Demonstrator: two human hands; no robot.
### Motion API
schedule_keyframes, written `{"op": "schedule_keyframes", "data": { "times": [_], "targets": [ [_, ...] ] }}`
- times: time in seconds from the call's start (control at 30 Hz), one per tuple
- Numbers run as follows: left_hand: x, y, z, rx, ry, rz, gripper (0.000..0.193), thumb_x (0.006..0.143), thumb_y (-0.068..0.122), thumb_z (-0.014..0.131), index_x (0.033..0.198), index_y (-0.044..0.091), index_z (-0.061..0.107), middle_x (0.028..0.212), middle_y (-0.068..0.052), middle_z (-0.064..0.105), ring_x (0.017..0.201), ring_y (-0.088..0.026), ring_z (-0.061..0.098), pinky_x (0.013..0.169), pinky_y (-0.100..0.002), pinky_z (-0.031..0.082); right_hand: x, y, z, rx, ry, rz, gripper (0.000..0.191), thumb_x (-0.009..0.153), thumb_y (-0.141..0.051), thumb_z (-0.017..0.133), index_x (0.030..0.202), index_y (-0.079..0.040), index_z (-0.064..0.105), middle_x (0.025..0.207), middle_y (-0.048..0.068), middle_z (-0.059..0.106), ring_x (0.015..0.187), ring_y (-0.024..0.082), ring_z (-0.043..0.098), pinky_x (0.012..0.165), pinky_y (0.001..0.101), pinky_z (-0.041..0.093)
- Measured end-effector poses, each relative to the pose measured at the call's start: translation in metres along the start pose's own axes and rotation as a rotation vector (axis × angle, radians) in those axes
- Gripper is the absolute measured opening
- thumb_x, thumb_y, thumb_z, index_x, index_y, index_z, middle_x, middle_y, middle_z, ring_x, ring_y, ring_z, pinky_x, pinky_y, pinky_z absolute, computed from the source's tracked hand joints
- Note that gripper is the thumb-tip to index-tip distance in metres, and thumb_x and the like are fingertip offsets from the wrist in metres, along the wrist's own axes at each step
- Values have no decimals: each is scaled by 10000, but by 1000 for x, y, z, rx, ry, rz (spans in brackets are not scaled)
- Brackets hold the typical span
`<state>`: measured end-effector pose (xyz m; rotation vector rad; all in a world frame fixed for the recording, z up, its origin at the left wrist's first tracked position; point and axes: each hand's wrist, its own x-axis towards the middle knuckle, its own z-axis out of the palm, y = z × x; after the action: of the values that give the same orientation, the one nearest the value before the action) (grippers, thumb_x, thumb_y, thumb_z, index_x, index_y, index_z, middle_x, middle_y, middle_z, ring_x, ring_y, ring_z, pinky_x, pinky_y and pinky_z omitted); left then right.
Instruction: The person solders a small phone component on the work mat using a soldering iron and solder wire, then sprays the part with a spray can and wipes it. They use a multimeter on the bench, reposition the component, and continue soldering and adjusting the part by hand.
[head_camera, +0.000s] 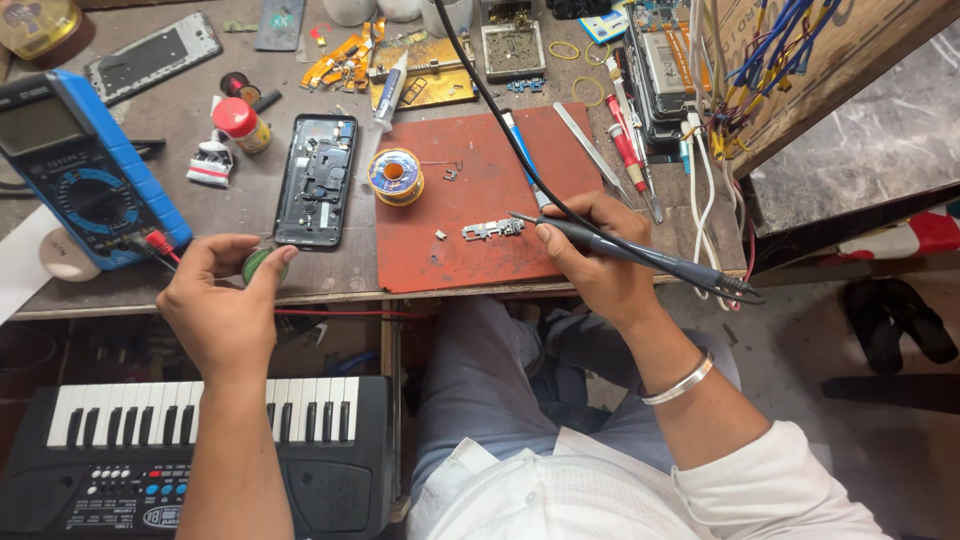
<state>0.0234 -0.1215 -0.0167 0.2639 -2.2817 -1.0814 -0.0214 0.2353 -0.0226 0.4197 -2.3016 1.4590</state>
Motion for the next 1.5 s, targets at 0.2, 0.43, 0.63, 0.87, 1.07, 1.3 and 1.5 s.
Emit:
{"op": "schedule_keyframes", "data": {
  "times": [0.2, 0.43, 0.63, 0.87, 1.07, 1.3, 1.5],
  "targets": [
    [-2, -12, 1, 144, 52, 142, 373, 831, 137, 937, 1064, 0, 680, 1037, -106, 729, 930, -223, 711, 808, -348, 553, -3, -7, -6, 13, -7, -3, 215, 892, -201, 808, 996, -26, 740, 752, 28, 706, 654, 73, 640, 589, 241, 481],
    [-6, 2, -2, 420, 153, 403, 199, 940, 182, 872, 990, 81, 709, 1081, -81, 674, 1105, -319, 595, 1048, -452, 457, -4, -3, -7, 20, -9, 9, 209, 900, -197, 806, 995, -29, 726, 720, 13, 668, 641, 56, 592, 576, 244, 452],
    [-15, 46, 28, 153, -17, 485, 112, 904, 115, 812, 952, 99, 712, 949, -71, 676, 973, -297, 609, 925, -426, 471, -7, 7, 1, 126, 45, 73, 271, 920, -214, 809, 1006, -43, 617, 805, -8, 643, 706, 47, 573, 619, 225, 468],
    [-22, 69, 53, -121, -120, 589, 121, 830, 66, 804, 900, 91, 708, 855, -46, 677, 879, -275, 623, 821, -394, 488, 3, 7, 10, 423, 58, 171, 356, 921, -235, 792, 1051, -81, 499, 894, 34, 688, 795, 70, 655, 684, 223, 535],
    [-17, 48, 45, -190, -109, 614, 132, 812, 45, 810, 891, 87, 713, 836, -43, 675, 843, -268, 617, 781, -387, 494, 60, -9, 19, 417, -8, 136, 303, 933, -138, 775, 1086, -45, 532, 931, 41, 687, 811, 95, 672, 730, 250, 560],
    [-11, 33, 38, -216, -127, 629, 130, 795, 45, 811, 867, 97, 717, 781, -26, 669, 781, -245, 612, 704, -375, 496, 177, -39, 47, -76, 31, -162, 280, 905, -101, 839, 1095, -26, 648, 897, 72, 671, 808, 117, 619, 711, 284, 524],
    [-5, 33, 31, -229, -136, 603, 127, 789, 49, 813, 859, 97, 718, 768, -22, 665, 773, -239, 609, 690, -372, 494, 229, -70, 71, -159, 52, -267, 186, 795, -63, 840, 909, -17, 700, 828, 84, 753, 758, 143, 720, 671, 289, 567]
  ]
}}
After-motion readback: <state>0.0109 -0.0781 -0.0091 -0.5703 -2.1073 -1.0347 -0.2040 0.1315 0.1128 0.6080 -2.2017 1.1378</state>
